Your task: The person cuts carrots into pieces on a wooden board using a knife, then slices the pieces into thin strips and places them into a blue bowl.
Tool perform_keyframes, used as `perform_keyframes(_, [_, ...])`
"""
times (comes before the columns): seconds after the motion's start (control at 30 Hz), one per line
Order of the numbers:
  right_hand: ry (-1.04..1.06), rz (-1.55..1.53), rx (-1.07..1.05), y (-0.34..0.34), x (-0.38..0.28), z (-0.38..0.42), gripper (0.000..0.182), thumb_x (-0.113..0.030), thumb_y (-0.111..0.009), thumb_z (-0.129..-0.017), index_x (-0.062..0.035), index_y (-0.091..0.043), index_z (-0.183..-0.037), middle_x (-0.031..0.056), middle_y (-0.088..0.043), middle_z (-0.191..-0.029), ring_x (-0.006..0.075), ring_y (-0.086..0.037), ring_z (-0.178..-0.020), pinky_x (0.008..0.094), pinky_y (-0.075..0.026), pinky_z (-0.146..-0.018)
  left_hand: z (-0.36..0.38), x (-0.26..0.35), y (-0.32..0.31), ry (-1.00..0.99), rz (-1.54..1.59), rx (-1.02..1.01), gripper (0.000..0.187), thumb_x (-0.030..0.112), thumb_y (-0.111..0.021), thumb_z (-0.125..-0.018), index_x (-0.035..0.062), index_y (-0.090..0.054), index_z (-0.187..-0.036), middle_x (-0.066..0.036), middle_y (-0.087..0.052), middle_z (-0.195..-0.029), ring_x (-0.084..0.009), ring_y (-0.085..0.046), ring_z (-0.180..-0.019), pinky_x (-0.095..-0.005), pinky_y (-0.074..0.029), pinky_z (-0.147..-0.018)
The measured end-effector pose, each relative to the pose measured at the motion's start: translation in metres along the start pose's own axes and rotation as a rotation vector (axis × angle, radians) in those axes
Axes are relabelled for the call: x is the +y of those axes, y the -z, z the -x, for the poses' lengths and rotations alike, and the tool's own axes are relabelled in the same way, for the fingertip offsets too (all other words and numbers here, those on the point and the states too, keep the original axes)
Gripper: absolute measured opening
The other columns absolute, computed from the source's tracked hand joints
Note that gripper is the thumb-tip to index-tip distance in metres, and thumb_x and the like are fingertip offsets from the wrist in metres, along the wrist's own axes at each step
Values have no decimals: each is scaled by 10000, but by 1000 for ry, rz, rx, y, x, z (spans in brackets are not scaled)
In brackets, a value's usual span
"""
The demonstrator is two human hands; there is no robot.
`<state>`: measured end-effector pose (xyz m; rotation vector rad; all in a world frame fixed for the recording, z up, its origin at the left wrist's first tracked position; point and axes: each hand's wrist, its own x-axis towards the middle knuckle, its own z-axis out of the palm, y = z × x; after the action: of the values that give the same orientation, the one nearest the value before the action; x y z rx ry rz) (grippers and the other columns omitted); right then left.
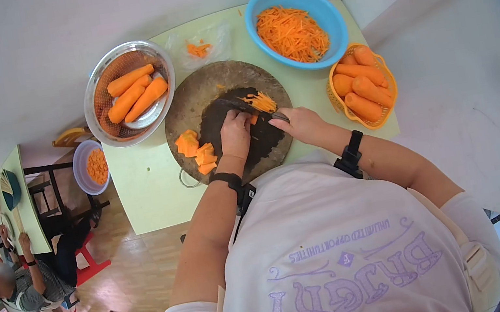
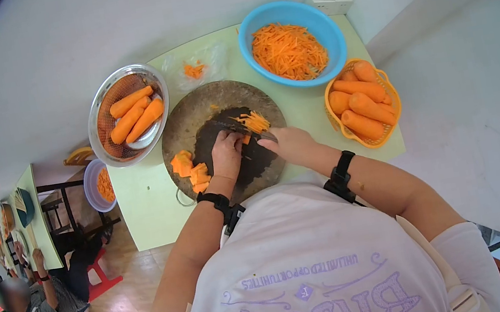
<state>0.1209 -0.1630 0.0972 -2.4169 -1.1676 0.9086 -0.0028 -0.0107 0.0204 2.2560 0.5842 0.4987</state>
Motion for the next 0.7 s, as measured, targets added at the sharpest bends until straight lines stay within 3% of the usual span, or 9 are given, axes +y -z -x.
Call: perform_keyframes(0.7, [-5,-21,-39,16,-12,11,524,-504,-486,-955,-10,-632,-1050,214,-672,-882,401,-632,-858,465,-489,-764,1,-5,-4,-8,2,18,91,39,-662,-794,48,-702,-876,-110,-616,-904,-316,-634,-839,-396,-532,-736])
